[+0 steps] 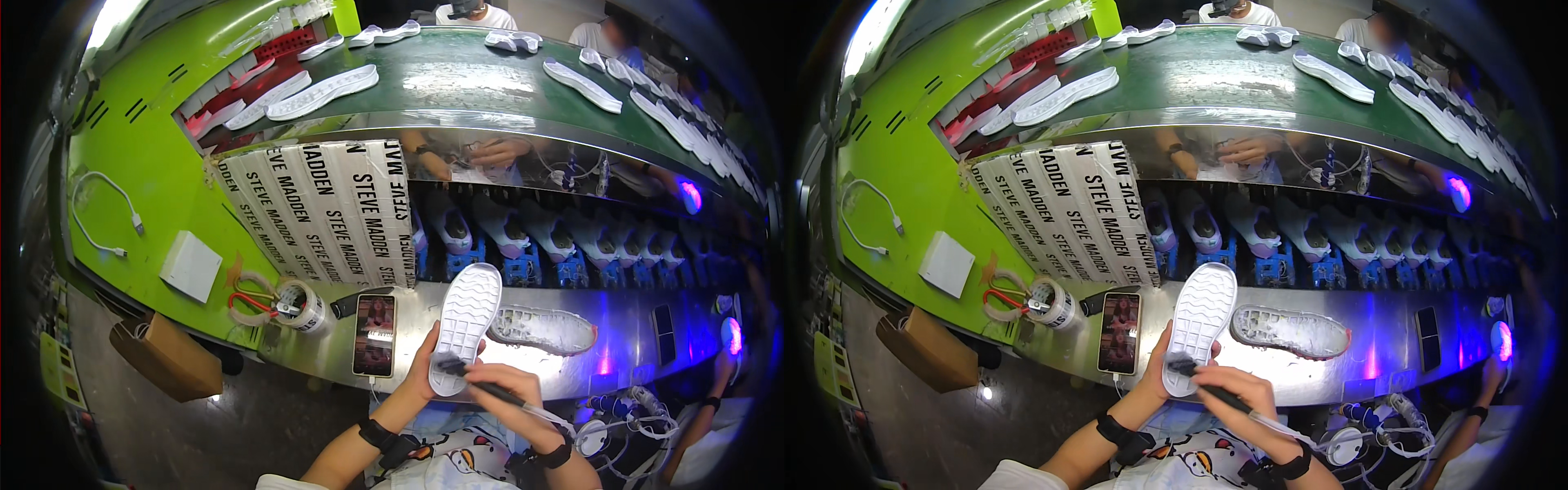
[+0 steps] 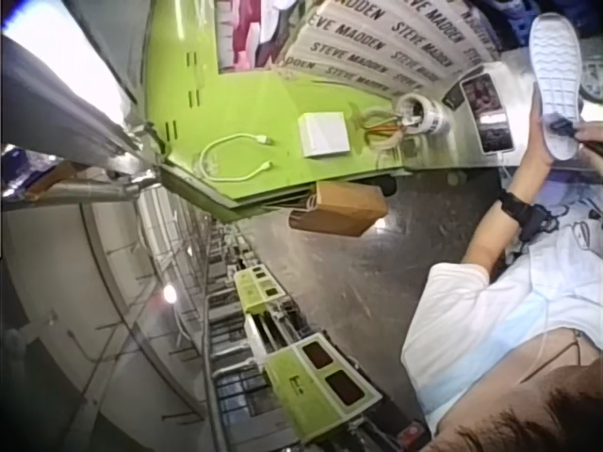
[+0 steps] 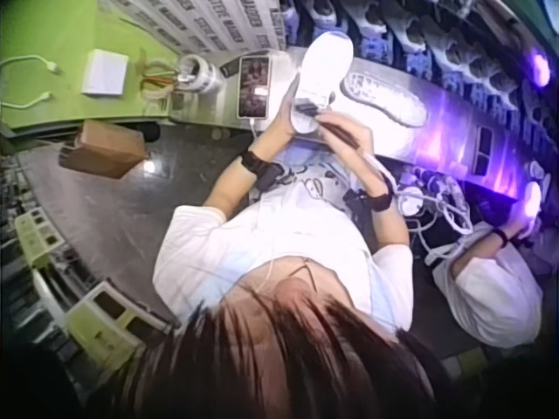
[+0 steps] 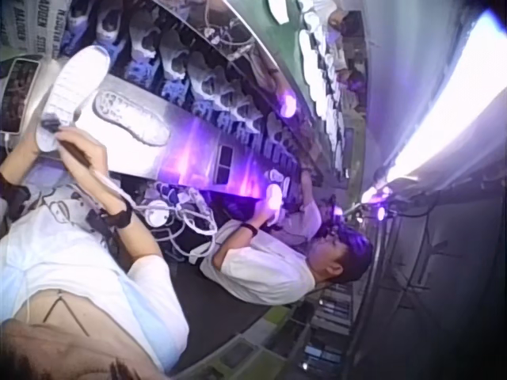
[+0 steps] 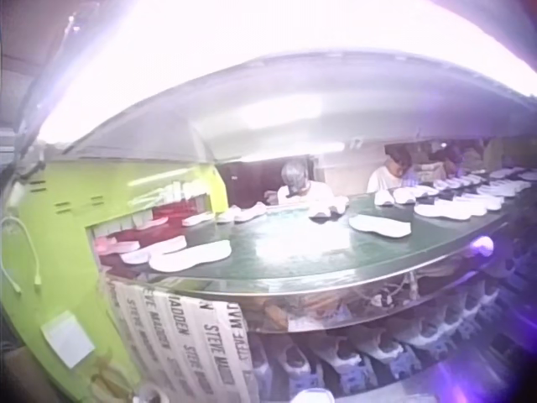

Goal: The person repeatedly picks up white shoe insoles from a green conveyor belt and scrubs them with a brush. The person holds the insole in one hand and uses the brush in the other to clean the textured surface, then places the insole back on the belt. The process is repeated continuously for multiple insoles.

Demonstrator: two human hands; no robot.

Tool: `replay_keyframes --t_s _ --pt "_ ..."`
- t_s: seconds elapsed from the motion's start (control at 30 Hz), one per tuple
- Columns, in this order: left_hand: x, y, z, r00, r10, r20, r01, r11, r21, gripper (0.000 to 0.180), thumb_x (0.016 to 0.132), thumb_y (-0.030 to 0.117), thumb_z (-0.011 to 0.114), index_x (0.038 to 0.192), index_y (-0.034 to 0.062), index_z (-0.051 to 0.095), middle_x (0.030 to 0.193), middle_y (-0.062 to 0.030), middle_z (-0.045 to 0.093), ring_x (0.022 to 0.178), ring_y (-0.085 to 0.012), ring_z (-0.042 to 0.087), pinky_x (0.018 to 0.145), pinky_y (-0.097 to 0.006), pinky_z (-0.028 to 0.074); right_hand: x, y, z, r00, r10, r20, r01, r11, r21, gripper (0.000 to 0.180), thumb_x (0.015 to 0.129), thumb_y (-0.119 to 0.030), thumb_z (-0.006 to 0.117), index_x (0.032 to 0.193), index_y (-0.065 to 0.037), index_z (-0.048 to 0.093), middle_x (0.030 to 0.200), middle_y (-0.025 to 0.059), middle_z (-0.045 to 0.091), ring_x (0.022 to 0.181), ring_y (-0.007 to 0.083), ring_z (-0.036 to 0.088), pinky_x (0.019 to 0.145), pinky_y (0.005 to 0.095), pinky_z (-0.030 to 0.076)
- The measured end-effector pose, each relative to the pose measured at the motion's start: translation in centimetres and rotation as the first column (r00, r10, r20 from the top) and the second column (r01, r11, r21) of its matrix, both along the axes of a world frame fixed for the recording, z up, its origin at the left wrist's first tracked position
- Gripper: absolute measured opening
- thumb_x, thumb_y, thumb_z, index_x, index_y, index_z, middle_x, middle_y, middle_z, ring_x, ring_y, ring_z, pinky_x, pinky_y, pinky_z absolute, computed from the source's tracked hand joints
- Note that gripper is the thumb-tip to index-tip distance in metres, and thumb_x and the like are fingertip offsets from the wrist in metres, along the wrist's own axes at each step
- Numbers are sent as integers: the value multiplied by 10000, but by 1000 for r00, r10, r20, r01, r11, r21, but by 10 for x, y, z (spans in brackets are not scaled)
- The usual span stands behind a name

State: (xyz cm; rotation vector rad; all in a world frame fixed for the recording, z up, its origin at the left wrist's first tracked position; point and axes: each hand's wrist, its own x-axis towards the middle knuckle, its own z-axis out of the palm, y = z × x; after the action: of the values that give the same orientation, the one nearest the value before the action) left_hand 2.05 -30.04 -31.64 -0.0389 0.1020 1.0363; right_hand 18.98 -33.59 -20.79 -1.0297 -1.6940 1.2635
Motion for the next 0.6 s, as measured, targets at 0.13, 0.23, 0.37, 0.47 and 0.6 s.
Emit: replay_keyframes --t_s 0.13,0.23,0.37,0.47,0.6 --pt "-7 11 18 939 -236 -251 253 967 37 502 981 364 414 1311 -13 443 1205 -214 575 1023 -270 631 854 -372 541 18 5 8 950 310 23 -304 943 -137 220 783 -30 664 1001 -37 697 1022 134 685 916 210 667 829 293 503" --pt "-3 30 16 834 -405 -374 419 907 -47 388 972 218 480 1230 -70 507 1168 -180 607 1004 -226 642 848 -309 540 25 18 7 956 293 17 -292 955 -60 209 763 -53 669 968 -52 710 980 120 698 909 224 669 820 297 510" --pt "8 37 20 554 -571 -606 668 739 -86 325 949 230 534 1123 -36 602 1047 -133 661 871 -169 671 733 -256 553 43 25 14 836 455 306 -483 875 19 218 721 -74 719 938 -61 728 910 78 713 819 229 666 771 300 513" --pt "7 44 -6 520 -730 -444 780 618 -102 304 932 232 566 1090 -22 619 945 -90 681 776 -140 664 651 -251 544 38 30 20 816 358 453 -510 816 273 223 694 -75 731 917 -85 739 942 70 710 876 216 643 786 326 513" --pt "-17 49 -16 473 -731 -492 738 634 -231 464 939 355 496 1058 -76 622 1076 -165 656 913 -216 660 762 -300 544 72 25 7 883 438 166 -444 896 -6 220 713 -21 717 932 -44 726 953 79 697 933 213 629 827 323 505"
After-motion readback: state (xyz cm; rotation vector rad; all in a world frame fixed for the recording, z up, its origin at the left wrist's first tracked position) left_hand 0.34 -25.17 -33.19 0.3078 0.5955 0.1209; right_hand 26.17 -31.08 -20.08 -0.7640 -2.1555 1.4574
